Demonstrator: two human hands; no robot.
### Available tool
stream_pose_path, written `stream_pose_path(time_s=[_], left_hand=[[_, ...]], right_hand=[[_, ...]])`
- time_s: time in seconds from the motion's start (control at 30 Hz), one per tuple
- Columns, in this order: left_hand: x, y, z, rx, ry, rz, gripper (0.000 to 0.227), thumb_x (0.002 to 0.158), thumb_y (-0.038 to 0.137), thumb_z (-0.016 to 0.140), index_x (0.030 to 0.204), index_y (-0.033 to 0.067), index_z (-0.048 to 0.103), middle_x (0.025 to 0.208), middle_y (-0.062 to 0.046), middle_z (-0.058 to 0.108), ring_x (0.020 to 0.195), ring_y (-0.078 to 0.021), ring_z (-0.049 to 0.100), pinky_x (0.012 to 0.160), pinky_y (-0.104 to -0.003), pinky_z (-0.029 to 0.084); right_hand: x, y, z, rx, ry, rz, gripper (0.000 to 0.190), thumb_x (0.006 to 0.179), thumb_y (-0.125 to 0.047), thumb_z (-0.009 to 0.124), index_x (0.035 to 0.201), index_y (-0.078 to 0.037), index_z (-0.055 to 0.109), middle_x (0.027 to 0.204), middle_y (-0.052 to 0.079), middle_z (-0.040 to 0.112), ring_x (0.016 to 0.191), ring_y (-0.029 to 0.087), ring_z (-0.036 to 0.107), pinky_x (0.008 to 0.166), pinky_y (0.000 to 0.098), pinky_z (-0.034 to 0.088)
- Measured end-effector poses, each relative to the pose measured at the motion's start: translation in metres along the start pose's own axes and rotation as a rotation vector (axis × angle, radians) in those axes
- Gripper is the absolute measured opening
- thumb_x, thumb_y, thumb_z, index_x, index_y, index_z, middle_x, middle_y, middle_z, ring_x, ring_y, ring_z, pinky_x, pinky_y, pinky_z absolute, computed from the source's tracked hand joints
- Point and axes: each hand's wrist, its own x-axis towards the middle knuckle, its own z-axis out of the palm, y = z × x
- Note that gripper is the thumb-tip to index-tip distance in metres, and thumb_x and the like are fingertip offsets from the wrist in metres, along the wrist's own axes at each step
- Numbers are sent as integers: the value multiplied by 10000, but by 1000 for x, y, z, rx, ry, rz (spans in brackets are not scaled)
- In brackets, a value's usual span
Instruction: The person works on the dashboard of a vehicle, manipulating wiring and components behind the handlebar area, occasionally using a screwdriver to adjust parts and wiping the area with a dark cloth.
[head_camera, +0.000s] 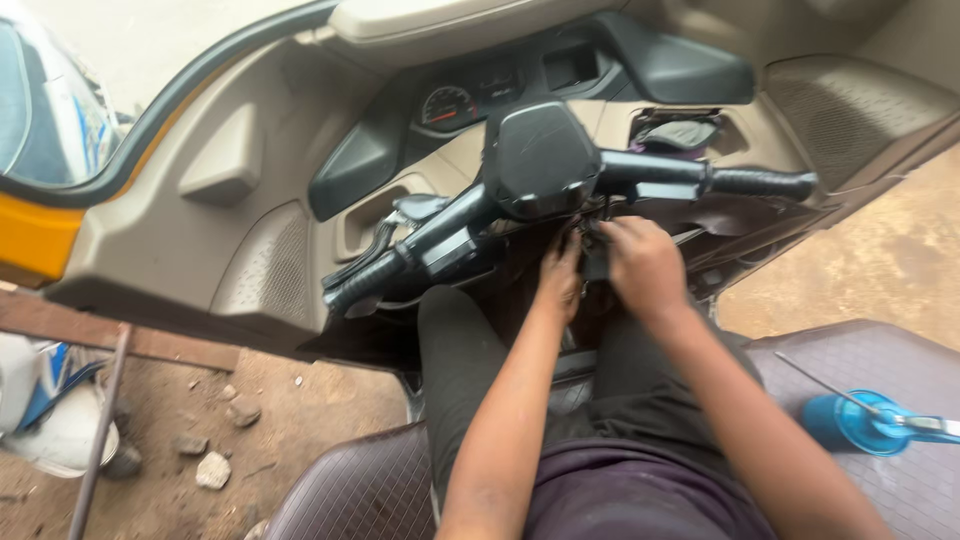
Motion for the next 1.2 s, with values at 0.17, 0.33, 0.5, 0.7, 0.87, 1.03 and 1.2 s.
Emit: stream_pose_path(time_s=[0.17,0.33,0.5,0.7,0.87,1.03,1.2], left_hand=[[4,-5,-6,-90,-59,106,462,991,279,663,1398,69,596,1349,-73,658,1233,-194,615,1034,-331,495],[20,-21,-15,-102,-126,115,428,1027,249,666,1376,14,592,1188,-90,682,1070,-242,640,923,-392,536],[15,-11,-11,-157,-168,43,492,1016,301,655,1401,20,533,1162,-101,678,1005,-288,662,830,-460,592],[-1,4,1,-106,-138,20,526,997,342,646,1457,125,513,1378,-47,617,1232,-223,631,973,-446,567],[-5,2,6,-39,-108,-1,544,983,375,640,1457,143,506,1399,-57,576,1320,-261,530,1043,-574,466],[-7,7,13,18,-65,-23,531,976,372,618,1440,136,513,1412,-13,573,1342,-215,514,1060,-598,451],[-1,-1,13,-109,-110,-43,494,999,333,612,1436,123,518,1350,-58,622,1265,-244,587,1067,-523,497]], right_hand=[[-1,-28,28,-223,149,-95,296,805,3,640,1083,-11,740,1107,120,728,1013,283,689,838,405,468],[-61,8,30,16,-84,131,234,844,-6,657,1055,-40,752,1010,113,712,976,301,683,833,417,517],[-87,42,32,637,197,676,149,934,-39,729,1073,4,692,1015,69,723,919,170,680,825,324,548],[-16,91,47,1396,668,1070,143,957,-16,673,1093,-9,631,998,63,704,893,150,691,828,293,582],[9,101,89,1555,840,1072,209,967,20,584,1173,2,616,1086,60,704,1004,142,675,929,257,552],[10,62,95,1399,794,902,226,1047,-17,563,1256,46,625,1109,43,665,1002,118,610,916,256,516],[8,43,73,1317,594,932,246,1070,-80,513,1269,37,600,1107,35,674,962,93,616,877,246,528]])
